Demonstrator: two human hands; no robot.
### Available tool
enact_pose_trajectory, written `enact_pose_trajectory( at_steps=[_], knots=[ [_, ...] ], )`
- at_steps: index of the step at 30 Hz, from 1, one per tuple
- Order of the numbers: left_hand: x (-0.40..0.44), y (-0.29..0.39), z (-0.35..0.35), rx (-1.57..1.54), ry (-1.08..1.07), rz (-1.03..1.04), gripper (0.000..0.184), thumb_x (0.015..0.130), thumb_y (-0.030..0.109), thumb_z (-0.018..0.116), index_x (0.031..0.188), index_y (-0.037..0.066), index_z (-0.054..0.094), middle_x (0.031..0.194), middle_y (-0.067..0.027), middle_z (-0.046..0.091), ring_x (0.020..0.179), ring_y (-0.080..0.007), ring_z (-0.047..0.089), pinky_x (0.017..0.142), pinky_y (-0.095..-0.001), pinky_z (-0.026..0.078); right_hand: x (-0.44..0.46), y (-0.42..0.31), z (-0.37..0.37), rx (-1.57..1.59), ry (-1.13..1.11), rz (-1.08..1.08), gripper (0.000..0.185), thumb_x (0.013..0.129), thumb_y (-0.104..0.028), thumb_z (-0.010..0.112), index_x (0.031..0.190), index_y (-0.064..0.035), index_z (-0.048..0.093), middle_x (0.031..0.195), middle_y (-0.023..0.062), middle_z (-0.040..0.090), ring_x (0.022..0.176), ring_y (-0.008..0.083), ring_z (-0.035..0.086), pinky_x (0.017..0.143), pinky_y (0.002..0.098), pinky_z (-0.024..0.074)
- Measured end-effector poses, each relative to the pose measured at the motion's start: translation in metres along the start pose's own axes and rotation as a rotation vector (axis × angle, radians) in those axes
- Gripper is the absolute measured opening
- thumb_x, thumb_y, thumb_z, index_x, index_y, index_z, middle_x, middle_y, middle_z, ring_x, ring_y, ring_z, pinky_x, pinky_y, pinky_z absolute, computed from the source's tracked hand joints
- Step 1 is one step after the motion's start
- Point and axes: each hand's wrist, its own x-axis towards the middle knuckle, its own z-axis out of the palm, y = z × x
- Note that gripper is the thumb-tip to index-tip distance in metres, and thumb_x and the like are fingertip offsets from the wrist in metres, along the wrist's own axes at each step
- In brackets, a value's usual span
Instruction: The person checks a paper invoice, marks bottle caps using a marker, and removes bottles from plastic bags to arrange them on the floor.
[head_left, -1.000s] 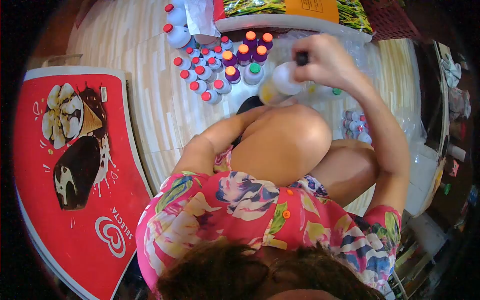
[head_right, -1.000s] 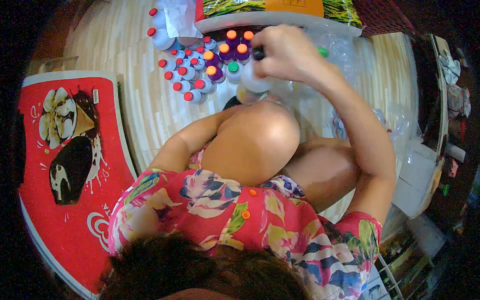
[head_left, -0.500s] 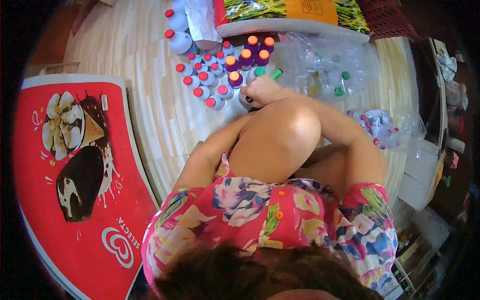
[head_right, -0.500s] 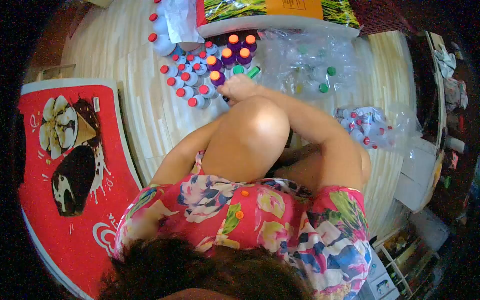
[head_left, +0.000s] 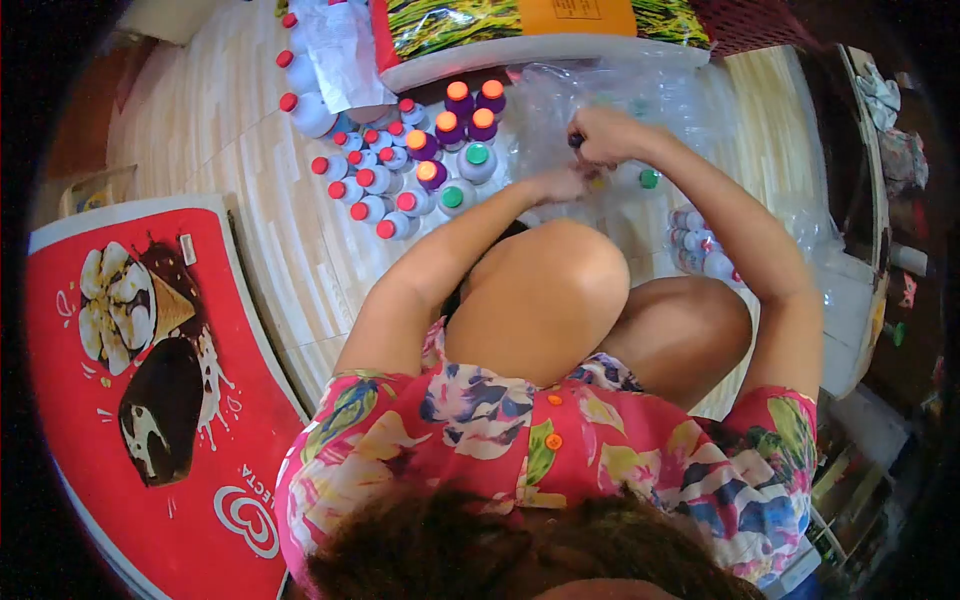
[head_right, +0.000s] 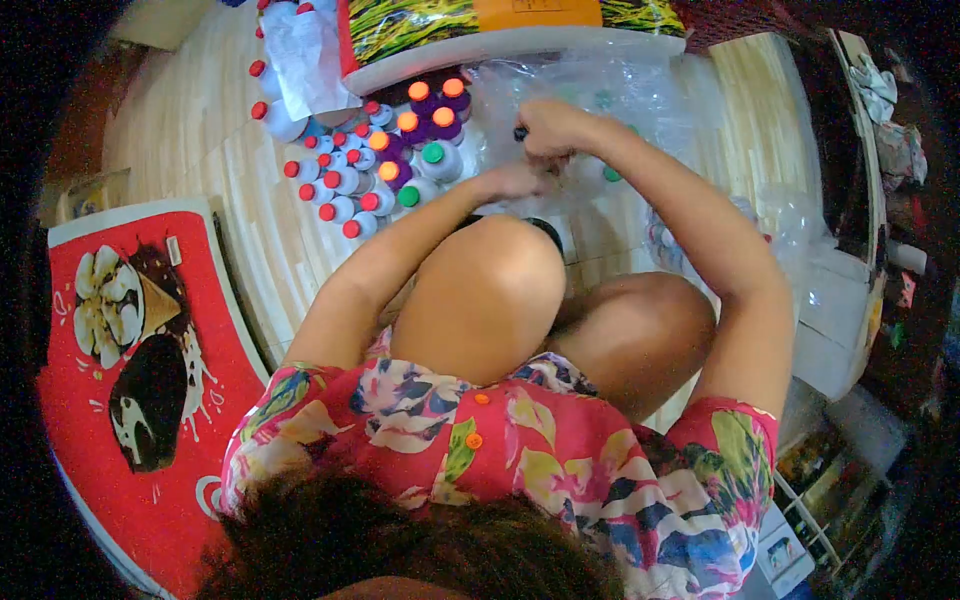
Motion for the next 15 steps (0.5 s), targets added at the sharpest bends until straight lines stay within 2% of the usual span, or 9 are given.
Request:
enact_pose_trajectory(
  at_steps=[3,5,6,9,12,15],
  knots=[
    [0.055,-0.049,-0.010,0.209,0.335,-0.008,0.051,0.075,0.016,0.059,0.120,0.000,0.040,0.115,-0.0237,0.049,0.104,-0.0320,0.052,0.085,-0.0398,0.044,0.018,0.059,0.041,0.097,0.103,-0.066,0.016,0.064,-0.009,0.060,0.078,-0.0019,0.062,0.077,0.0209,0.063,0.066,0.0333,0.062,0.058,0.0433,0.0486],
    [0.072,-0.064,-0.020,0.286,0.580,0.008,0.048,0.074,0.014,0.059,0.117,0.001,0.041,0.115,-0.0269,0.047,0.104,-0.0362,0.052,0.086,-0.0436,0.044,0.023,0.078,0.053,-0.178,0.276,-0.034,0.016,0.066,-0.008,0.059,0.080,-0.0012,0.064,0.080,0.0210,0.064,0.071,0.0316,0.064,0.060,0.0418,0.0506],
    [0.061,-0.034,-0.024,0.319,0.764,-0.093,0.047,0.073,0.013,0.059,0.115,0.002,0.042,0.114,-0.0278,0.048,0.103,-0.0383,0.052,0.085,-0.0456,0.044,0.025,0.085,0.058,-0.310,0.361,-0.018,0.017,0.068,-0.007,0.058,0.081,-0.0009,0.065,0.082,0.0211,0.064,0.073,0.0307,0.065,0.061,0.0411,0.0516],
    [0.056,0.008,-0.033,0.552,0.885,0.097,0.034,0.069,0.012,0.061,0.099,-0.001,0.054,0.096,-0.0208,0.058,0.095,-0.0373,0.055,0.081,-0.0442,0.044,0.021,0.095,0.058,-0.394,0.583,0.074,0.011,0.068,-0.010,0.058,0.076,-0.0058,0.064,0.075,0.0165,0.064,0.067,0.0316,0.064,0.057,0.0408,0.0501],
    [0.072,0.028,-0.040,0.674,0.666,0.101,0.027,0.072,0.015,0.059,0.095,0.003,0.058,0.094,-0.0190,0.060,0.091,-0.0352,0.057,0.079,-0.0439,0.045,0.004,0.095,0.045,-0.499,0.604,0.142,0.012,0.070,-0.011,0.056,0.077,-0.0080,0.065,0.077,0.0154,0.065,0.072,0.0321,0.064,0.062,0.0408,0.0511],
    [0.087,0.030,-0.038,0.964,0.451,-0.030,0.028,0.074,0.016,0.055,0.101,0.009,0.058,0.092,-0.0162,0.061,0.087,-0.0345,0.059,0.073,-0.0438,0.047,0.001,0.113,0.048,-0.431,0.561,0.194,0.013,0.069,-0.015,0.059,0.078,-0.0084,0.066,0.079,0.0151,0.065,0.074,0.0318,0.064,0.064,0.0402,0.0516]
  ],
)
